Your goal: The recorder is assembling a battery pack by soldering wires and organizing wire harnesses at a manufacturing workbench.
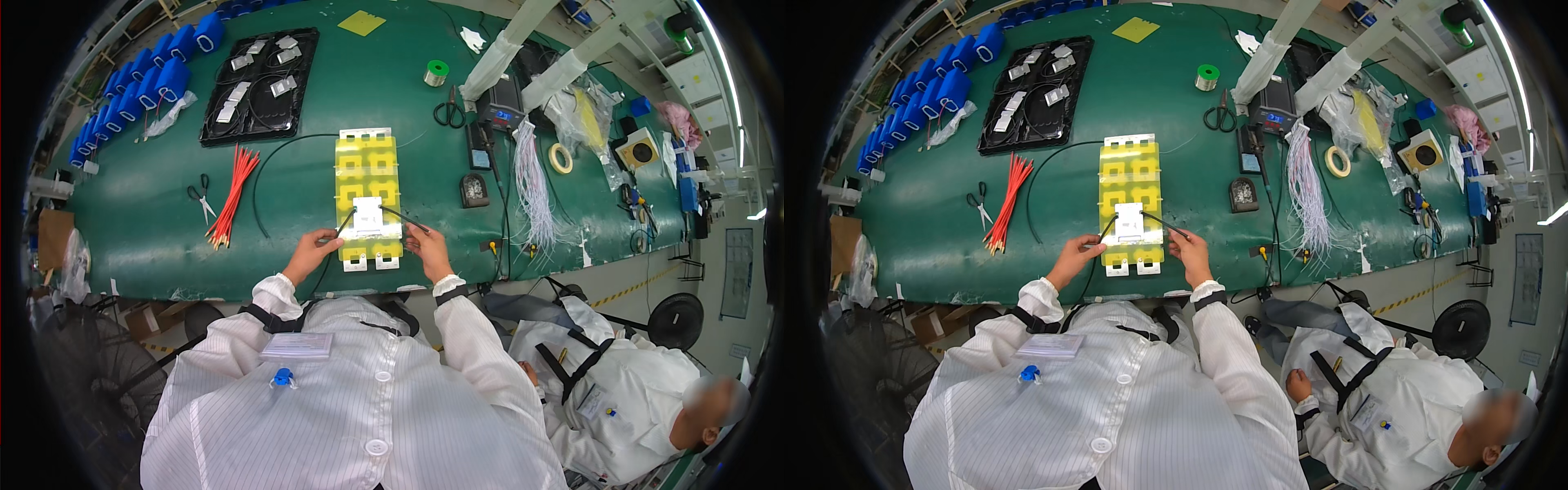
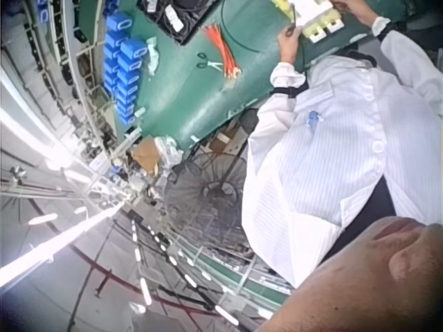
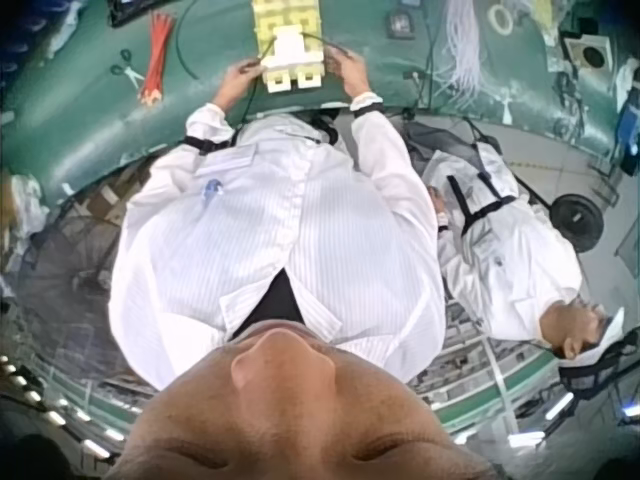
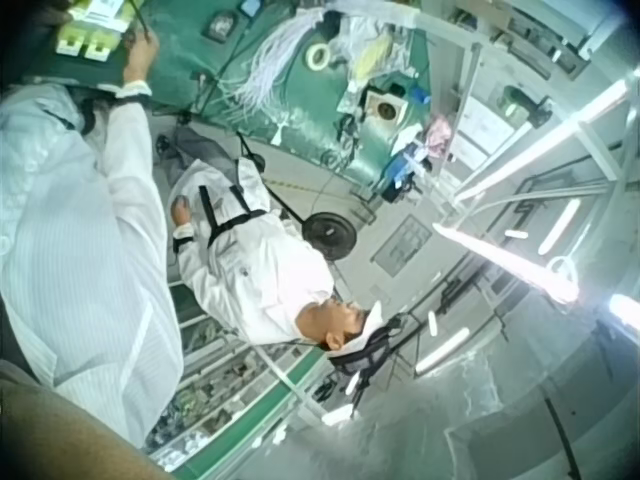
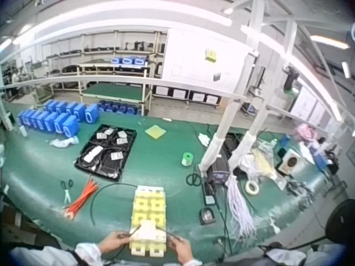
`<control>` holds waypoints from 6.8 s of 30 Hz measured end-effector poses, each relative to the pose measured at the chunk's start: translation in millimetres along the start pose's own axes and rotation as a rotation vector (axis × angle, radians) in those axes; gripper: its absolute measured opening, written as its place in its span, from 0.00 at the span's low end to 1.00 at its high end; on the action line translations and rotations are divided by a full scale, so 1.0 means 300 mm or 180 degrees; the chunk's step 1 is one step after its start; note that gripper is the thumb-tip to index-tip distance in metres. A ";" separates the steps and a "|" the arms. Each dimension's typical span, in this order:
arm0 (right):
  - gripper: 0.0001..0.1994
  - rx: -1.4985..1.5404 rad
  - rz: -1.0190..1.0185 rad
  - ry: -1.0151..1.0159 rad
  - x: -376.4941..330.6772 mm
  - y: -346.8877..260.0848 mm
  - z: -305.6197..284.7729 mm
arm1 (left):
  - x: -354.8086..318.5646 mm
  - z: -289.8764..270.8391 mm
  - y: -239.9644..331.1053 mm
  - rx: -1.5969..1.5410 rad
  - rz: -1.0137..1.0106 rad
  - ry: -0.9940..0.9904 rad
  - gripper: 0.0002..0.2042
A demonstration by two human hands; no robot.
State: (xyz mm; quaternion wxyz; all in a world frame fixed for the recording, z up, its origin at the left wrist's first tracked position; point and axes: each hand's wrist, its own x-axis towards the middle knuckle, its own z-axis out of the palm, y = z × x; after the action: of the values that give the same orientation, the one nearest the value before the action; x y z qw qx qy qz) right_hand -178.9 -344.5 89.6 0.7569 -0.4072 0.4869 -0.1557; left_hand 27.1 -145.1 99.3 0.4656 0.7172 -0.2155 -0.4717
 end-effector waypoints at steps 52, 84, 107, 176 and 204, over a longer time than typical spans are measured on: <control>0.13 0.0846 0.0041 0.0370 -0.161 0.136 -0.315 | -0.163 -0.166 -0.338 -0.0676 -0.0187 0.1105 0.09; 0.12 -0.0504 -0.0999 0.1383 0.165 -0.564 -0.942 | 0.064 -0.528 -0.585 0.1272 0.0023 0.3179 0.25; 0.07 0.0574 -0.1437 0.0221 0.646 -0.757 -0.909 | -0.616 0.661 0.169 -0.0532 -0.0978 0.0317 0.09; 0.11 0.0549 -0.1201 0.0332 -1.105 -0.035 -0.765 | -0.638 1.216 0.485 0.0003 0.0396 -0.1751 0.08; 0.10 0.0455 -0.1219 0.0656 -1.118 0.011 -0.839 | -0.668 1.264 0.436 -0.0563 0.1160 -0.2069 0.19</control>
State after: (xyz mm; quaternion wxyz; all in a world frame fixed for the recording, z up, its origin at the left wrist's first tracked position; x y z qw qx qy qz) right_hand -557.1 -247.5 242.8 0.6867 -0.4194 0.4632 -0.3714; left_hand -381.2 -233.3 262.6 0.5092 0.4371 -0.4344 -0.6007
